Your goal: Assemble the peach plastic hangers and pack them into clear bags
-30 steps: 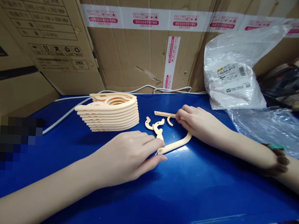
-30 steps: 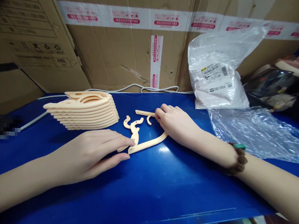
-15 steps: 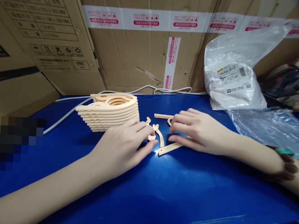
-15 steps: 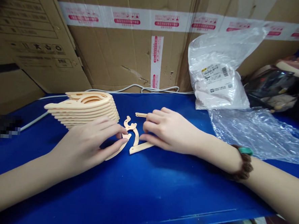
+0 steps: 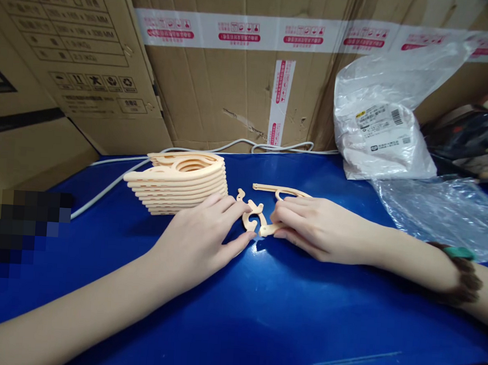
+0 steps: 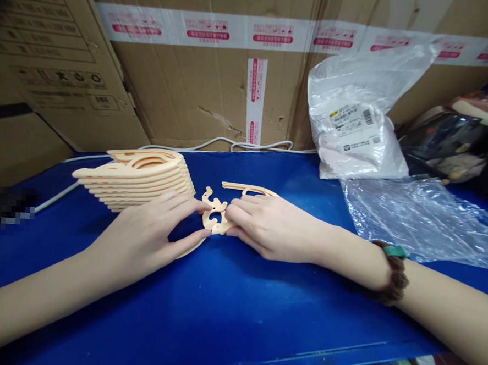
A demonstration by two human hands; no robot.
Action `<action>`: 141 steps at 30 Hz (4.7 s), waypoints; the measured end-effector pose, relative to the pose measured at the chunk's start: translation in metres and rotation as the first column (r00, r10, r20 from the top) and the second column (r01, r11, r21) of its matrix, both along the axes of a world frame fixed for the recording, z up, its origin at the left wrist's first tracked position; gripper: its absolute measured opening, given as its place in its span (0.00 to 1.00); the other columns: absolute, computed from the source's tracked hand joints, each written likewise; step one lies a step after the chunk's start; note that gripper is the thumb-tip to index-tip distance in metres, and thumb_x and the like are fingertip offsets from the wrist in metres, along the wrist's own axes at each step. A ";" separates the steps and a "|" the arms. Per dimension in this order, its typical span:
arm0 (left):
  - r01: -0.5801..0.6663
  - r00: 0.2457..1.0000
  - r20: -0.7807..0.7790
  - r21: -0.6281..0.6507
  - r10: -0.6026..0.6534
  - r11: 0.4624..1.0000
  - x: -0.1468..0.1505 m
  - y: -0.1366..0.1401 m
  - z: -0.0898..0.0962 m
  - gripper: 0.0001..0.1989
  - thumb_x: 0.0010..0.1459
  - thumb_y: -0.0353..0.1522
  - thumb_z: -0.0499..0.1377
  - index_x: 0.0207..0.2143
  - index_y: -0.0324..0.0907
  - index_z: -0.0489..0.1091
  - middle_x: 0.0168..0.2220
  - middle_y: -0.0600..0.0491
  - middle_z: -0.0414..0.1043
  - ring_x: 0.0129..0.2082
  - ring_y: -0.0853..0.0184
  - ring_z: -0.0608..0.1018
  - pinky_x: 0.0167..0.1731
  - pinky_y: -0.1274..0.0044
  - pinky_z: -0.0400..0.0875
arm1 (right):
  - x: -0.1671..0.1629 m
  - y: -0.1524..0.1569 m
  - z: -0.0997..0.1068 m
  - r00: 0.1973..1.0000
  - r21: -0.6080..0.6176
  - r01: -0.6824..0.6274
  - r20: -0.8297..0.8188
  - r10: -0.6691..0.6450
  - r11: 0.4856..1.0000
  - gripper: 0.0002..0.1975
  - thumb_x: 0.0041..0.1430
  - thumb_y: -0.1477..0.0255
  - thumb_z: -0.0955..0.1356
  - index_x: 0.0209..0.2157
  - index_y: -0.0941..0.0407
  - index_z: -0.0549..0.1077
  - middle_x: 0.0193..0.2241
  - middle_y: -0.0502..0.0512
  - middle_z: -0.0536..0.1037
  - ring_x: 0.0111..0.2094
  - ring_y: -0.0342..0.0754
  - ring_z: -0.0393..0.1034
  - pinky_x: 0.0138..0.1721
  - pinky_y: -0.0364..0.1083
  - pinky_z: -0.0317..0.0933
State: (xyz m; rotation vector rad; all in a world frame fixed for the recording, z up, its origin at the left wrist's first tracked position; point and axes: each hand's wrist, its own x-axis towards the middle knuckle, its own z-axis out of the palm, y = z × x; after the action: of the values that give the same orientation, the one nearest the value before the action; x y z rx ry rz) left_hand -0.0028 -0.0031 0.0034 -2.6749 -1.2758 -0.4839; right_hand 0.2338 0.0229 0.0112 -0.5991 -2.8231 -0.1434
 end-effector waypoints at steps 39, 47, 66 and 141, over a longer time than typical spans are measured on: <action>-0.035 0.989 0.140 -0.116 0.051 0.993 0.000 -0.005 0.008 0.05 0.63 0.31 0.45 0.34 0.44 0.58 0.24 0.58 0.65 0.21 0.67 0.69 0.22 0.77 0.55 | 0.003 -0.006 -0.005 0.989 -0.047 0.137 0.061 -0.134 0.989 0.16 0.71 0.66 0.56 0.46 0.57 0.72 0.34 0.56 0.80 0.31 0.46 0.75 0.28 0.44 0.54; -0.018 0.995 0.095 -0.123 0.029 0.992 0.001 -0.004 0.007 0.15 0.70 0.39 0.43 0.33 0.43 0.62 0.23 0.57 0.66 0.22 0.67 0.72 0.22 0.78 0.56 | 0.002 -0.005 -0.005 0.992 0.033 0.109 0.061 -0.111 0.994 0.19 0.72 0.66 0.54 0.47 0.58 0.72 0.32 0.55 0.81 0.26 0.44 0.73 0.26 0.44 0.51; 0.084 0.995 0.077 -0.313 -0.063 0.946 -0.001 -0.005 0.009 0.17 0.69 0.35 0.38 0.31 0.44 0.61 0.25 0.56 0.68 0.22 0.65 0.71 0.23 0.75 0.56 | 0.001 -0.008 -0.006 0.997 0.125 0.083 -0.004 -0.083 0.989 0.18 0.72 0.66 0.56 0.49 0.58 0.72 0.37 0.57 0.81 0.29 0.44 0.76 0.28 0.42 0.60; 0.243 0.940 -0.307 0.290 -0.151 0.926 -0.007 -0.009 0.010 0.15 0.69 0.35 0.43 0.30 0.42 0.62 0.19 0.57 0.67 0.17 0.68 0.73 0.16 0.75 0.50 | -0.003 -0.012 0.001 0.997 -0.061 0.077 -0.023 -0.078 0.995 0.20 0.71 0.62 0.57 0.35 0.57 0.73 0.23 0.51 0.75 0.22 0.42 0.68 0.25 0.42 0.53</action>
State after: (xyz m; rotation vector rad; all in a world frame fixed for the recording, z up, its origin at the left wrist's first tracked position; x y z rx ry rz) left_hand -0.0094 -0.0120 0.0136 -2.4889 -0.7742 -0.2919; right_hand 0.2309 0.0109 0.0119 -0.7189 -2.7897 -0.0647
